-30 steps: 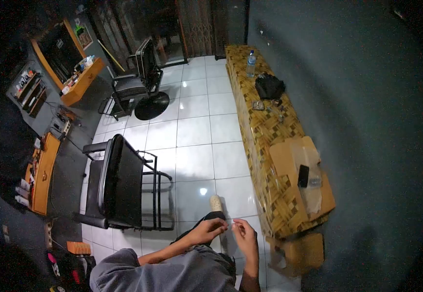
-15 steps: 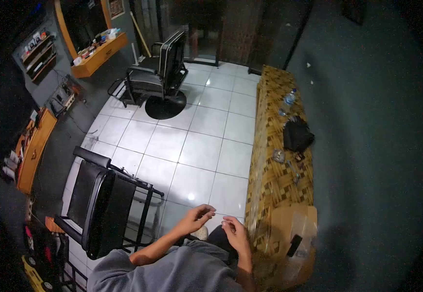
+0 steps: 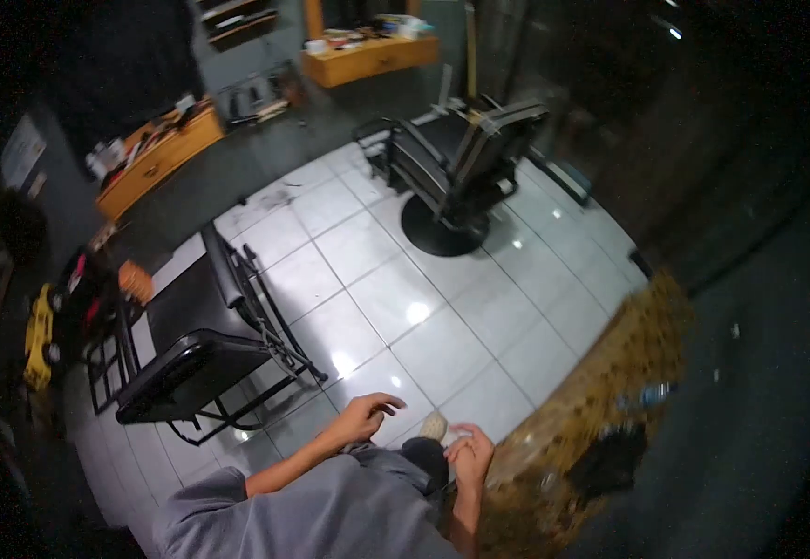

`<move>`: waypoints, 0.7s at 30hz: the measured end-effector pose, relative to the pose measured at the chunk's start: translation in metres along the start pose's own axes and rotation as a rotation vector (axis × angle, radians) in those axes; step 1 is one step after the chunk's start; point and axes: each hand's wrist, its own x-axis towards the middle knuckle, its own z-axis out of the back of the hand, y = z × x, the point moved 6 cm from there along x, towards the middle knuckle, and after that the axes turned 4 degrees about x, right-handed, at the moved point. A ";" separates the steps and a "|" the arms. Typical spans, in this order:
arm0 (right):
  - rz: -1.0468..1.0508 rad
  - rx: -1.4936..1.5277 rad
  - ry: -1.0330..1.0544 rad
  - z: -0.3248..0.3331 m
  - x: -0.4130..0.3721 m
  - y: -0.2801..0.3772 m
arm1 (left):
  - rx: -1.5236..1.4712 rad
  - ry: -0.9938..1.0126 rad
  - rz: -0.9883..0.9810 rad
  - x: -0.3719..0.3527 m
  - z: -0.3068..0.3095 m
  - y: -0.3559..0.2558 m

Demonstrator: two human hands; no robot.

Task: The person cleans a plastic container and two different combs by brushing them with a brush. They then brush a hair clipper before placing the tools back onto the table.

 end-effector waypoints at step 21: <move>0.156 -0.417 0.752 -0.341 0.400 0.078 | -0.154 -0.288 0.320 0.302 0.223 0.031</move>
